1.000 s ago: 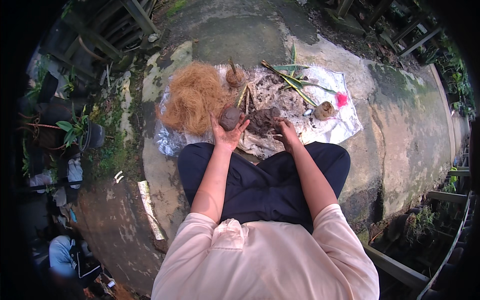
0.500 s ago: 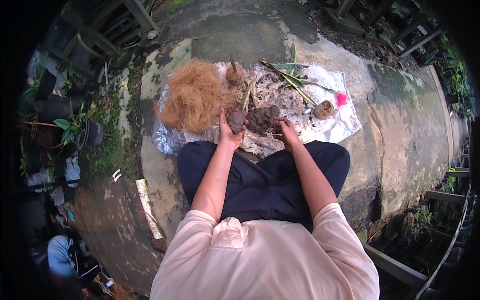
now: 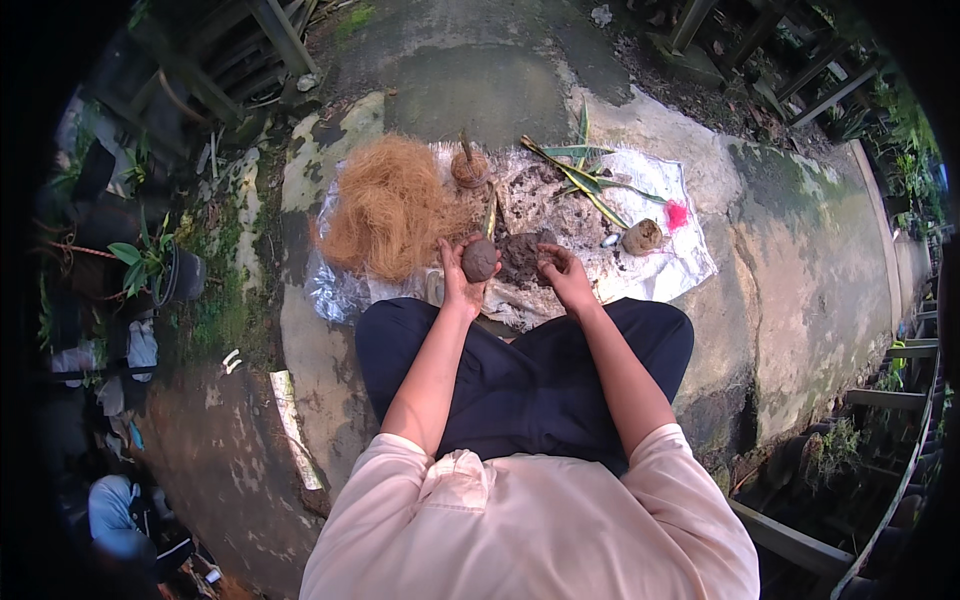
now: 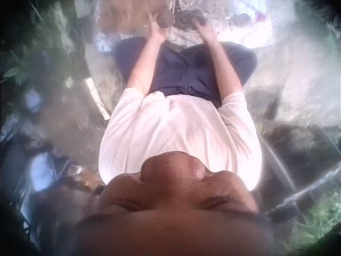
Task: The person sits cross-legged on the ground and repeatedly shapes a lump of clay by hand, rolling and pressing it into a rounded form. The person occasionally picks up and sets down small pieces of clay while continuing to refine the main lump.
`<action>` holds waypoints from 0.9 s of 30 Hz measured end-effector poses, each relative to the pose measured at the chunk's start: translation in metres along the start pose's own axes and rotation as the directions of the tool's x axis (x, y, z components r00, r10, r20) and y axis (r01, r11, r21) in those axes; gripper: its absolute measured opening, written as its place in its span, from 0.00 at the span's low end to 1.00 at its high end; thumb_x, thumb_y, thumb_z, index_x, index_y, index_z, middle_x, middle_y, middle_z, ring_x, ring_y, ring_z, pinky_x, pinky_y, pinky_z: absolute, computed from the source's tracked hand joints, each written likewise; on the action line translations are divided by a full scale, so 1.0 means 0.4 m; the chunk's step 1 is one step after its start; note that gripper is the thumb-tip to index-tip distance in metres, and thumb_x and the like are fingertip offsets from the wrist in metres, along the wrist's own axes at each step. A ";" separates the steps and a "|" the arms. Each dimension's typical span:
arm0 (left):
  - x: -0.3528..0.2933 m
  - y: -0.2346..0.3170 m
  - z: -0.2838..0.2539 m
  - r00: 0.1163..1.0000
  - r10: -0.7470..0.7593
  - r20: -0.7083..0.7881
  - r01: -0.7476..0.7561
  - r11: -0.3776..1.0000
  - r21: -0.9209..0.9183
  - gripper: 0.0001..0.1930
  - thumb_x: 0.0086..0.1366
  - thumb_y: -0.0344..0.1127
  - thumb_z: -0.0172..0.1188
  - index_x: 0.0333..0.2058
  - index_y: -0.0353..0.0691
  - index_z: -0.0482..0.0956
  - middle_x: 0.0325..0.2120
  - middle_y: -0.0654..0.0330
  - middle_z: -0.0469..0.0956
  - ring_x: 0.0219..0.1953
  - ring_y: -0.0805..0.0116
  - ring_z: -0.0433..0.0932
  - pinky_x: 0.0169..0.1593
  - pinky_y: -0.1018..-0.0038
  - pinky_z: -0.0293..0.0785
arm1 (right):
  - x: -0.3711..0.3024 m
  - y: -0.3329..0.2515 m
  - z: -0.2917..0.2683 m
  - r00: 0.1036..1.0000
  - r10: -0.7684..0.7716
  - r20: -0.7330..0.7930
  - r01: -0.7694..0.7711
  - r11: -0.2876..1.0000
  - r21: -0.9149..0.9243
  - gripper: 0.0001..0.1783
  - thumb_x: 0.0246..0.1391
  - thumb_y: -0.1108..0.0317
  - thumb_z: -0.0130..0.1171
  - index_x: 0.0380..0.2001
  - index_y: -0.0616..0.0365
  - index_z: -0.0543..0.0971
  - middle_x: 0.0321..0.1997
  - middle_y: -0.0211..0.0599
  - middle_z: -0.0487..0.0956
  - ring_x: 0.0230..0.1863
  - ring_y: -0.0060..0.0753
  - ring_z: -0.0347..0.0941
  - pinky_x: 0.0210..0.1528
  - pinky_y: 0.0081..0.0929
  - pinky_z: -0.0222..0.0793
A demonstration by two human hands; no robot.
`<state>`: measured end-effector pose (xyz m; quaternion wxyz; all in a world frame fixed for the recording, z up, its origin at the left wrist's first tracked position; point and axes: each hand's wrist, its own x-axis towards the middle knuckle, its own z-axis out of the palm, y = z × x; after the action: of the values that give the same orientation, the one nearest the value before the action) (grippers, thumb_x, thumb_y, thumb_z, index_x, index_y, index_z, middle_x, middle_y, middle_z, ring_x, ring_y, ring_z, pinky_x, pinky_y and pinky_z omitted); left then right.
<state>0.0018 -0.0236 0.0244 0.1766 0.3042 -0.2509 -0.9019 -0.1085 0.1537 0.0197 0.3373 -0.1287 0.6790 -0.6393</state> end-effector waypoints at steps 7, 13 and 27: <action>-0.037 0.029 0.060 0.998 -0.022 0.058 0.024 0.999 -0.033 0.31 0.70 0.65 0.41 0.52 0.43 0.69 0.50 0.55 0.72 0.54 0.58 0.73 0.56 0.59 0.72 | -0.017 -0.154 0.103 0.946 -0.299 0.129 0.325 0.877 -0.353 0.22 0.52 0.70 0.63 0.52 0.59 0.75 0.48 0.42 0.78 0.48 0.36 0.76 0.49 0.32 0.73; -0.028 0.036 0.063 0.991 -0.019 0.136 0.042 0.985 -0.170 0.31 0.70 0.65 0.42 0.54 0.42 0.67 0.51 0.56 0.71 0.56 0.60 0.70 0.60 0.61 0.66 | -0.029 -0.216 0.195 0.920 -0.388 0.055 0.378 0.844 -0.381 0.17 0.49 0.69 0.66 0.44 0.57 0.81 0.45 0.43 0.77 0.48 0.49 0.75 0.51 0.37 0.71; 0.058 -0.025 0.050 0.995 0.062 -0.072 -0.068 0.995 -0.072 0.22 0.72 0.56 0.48 0.52 0.44 0.68 0.41 0.61 0.75 0.44 0.71 0.77 0.44 0.73 0.77 | 0.092 -0.049 0.192 0.880 -0.465 0.095 0.443 0.732 -0.517 0.11 0.49 0.71 0.64 0.38 0.58 0.80 0.64 0.47 0.66 0.66 0.52 0.56 0.67 0.46 0.50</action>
<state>-0.0302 -0.0196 0.0219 0.2258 0.3205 -0.2203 -0.8932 -0.0930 0.0684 0.0312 0.1090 -0.3644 0.7813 -0.4949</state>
